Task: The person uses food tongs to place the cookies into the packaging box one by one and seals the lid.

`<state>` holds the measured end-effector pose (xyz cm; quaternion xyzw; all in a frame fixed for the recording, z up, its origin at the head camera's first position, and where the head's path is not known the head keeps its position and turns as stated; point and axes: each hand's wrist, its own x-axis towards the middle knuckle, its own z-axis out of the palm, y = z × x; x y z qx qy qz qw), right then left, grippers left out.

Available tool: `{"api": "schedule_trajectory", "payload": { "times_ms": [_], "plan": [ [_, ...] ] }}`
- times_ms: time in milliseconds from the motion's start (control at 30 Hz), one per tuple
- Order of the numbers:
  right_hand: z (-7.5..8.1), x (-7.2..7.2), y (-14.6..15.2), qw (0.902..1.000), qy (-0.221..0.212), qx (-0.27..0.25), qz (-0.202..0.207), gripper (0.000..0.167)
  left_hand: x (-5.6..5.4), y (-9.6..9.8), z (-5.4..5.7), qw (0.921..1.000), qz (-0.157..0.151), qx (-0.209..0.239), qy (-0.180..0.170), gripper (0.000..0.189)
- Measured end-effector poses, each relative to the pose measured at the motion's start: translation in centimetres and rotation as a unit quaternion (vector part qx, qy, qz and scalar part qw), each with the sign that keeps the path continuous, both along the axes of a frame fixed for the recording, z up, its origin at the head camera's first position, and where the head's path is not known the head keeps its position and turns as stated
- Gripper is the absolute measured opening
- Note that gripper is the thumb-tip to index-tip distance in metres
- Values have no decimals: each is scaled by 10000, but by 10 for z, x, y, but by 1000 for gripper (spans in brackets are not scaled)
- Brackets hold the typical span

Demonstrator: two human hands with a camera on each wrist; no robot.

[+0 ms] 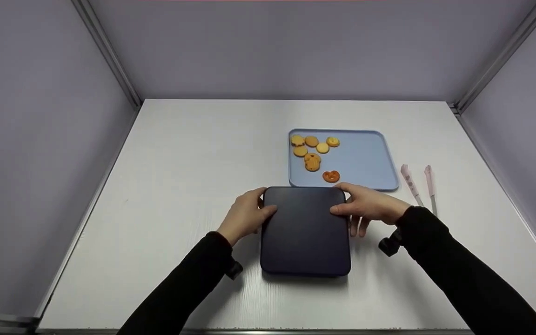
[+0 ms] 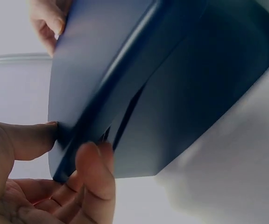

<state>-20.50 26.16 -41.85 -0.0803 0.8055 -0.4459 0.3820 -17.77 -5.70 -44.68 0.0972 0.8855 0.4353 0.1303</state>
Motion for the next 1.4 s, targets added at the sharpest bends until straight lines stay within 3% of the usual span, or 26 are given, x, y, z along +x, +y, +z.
{"api": "schedule_trajectory", "payload": {
  "times_ms": [367,567,833,1067,1400],
  "plan": [
    [-3,0,1,9995,211,253,-30,79,-1,7,-3,9992,50,-397,65,51],
    [-5,1,2,9985,437,314,-50,77,-3,10,-6,9992,191,-275,-231,57],
    [-10,-1,3,9947,879,527,26,73,-3,11,-14,9997,96,-81,-188,58],
    [-17,-3,5,9891,1330,635,76,72,-2,12,-20,9988,140,-418,228,64],
    [-27,-3,10,9813,1808,661,25,71,-1,16,-27,9982,248,-428,335,65]
  ]
}}
